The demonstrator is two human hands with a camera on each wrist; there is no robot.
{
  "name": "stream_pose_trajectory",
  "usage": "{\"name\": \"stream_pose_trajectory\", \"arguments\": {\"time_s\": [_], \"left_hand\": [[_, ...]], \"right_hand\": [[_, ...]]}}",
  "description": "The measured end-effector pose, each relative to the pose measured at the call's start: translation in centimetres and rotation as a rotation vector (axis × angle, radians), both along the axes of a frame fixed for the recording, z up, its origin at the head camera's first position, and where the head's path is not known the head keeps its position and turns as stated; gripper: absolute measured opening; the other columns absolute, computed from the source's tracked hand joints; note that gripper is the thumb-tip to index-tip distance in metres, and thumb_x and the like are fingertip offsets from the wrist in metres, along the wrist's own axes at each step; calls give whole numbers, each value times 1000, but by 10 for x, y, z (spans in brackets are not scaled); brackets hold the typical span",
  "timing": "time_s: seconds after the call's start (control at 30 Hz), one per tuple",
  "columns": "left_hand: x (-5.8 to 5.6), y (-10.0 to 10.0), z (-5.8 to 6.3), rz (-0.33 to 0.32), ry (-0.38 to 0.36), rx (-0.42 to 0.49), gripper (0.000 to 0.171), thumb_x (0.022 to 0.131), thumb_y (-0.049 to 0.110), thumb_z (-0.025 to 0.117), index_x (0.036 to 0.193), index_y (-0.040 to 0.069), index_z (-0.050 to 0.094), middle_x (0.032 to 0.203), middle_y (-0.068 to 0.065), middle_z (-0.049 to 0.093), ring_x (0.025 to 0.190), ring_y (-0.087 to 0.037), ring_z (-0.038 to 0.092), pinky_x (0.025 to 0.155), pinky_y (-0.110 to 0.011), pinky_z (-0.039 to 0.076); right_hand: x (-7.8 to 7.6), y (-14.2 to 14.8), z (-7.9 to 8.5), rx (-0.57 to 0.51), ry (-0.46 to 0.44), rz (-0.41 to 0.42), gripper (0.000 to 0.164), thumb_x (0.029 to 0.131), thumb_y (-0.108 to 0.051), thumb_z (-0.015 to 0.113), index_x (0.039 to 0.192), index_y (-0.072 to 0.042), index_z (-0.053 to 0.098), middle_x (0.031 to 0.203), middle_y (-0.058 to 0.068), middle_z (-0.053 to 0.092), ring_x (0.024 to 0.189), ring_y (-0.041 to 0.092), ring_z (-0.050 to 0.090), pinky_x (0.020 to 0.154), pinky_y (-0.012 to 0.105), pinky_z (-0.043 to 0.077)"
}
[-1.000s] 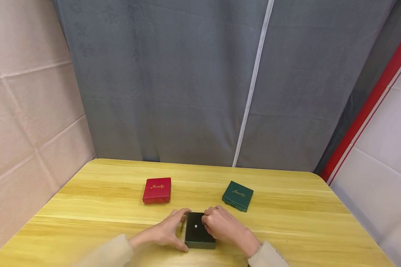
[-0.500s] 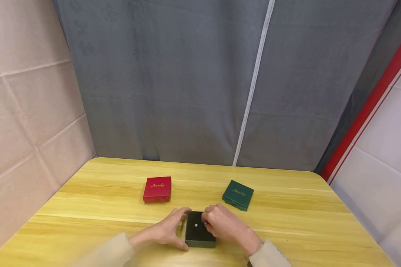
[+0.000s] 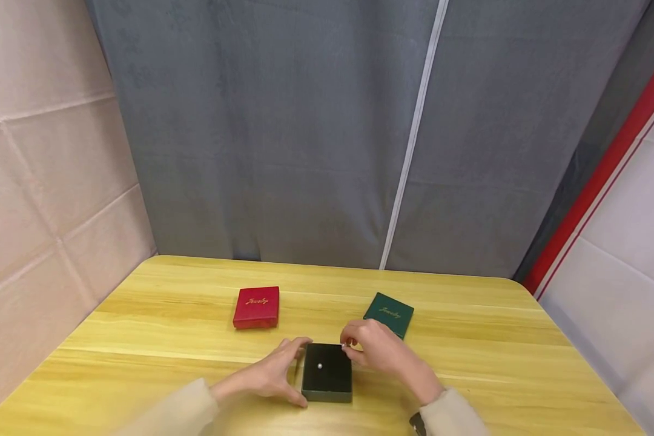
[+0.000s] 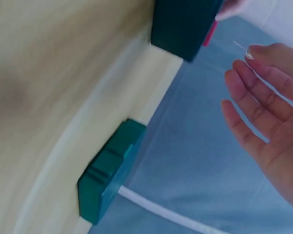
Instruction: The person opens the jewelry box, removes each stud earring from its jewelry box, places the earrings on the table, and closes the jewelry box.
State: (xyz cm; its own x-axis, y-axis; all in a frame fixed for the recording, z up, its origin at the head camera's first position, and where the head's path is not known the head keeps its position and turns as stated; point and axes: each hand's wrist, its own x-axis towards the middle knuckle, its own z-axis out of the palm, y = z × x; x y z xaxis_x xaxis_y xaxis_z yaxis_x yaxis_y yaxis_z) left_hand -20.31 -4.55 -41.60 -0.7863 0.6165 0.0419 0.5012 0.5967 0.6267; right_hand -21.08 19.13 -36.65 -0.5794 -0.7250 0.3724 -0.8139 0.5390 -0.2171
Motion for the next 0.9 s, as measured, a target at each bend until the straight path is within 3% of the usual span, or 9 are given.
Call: {"name": "stream_pose_trajectory", "arguments": {"time_s": [0.27,0.7,0.9], "left_hand": [[2,0,0,-1,3,-7,97,55,32,83,131,2,31,117,-10,45,105,-17,39,91,-34,38],[3,-1,0,1,6,0,97,55,32,83,131,1,31,117,-10,46,105,-16,39,91,-33,38],[2,-1,-1,-3,6,4,96,56,32,83,131,2,31,117,-10,46,104,-16,38,91,-33,38]], "right_hand": [[-8,21,0,-59,56,-27,9,73,-2,68,78,-8,64,74,-5,60,66,5,55,57,21,48],[-14,48,-11,-35,-116,-140,5,77,-2,65,80,-5,64,73,-4,60,64,2,53,56,22,48],[-17,57,-18,-32,-153,-193,2,77,-3,65,79,-3,64,73,-4,59,63,1,51,55,22,47]]}}
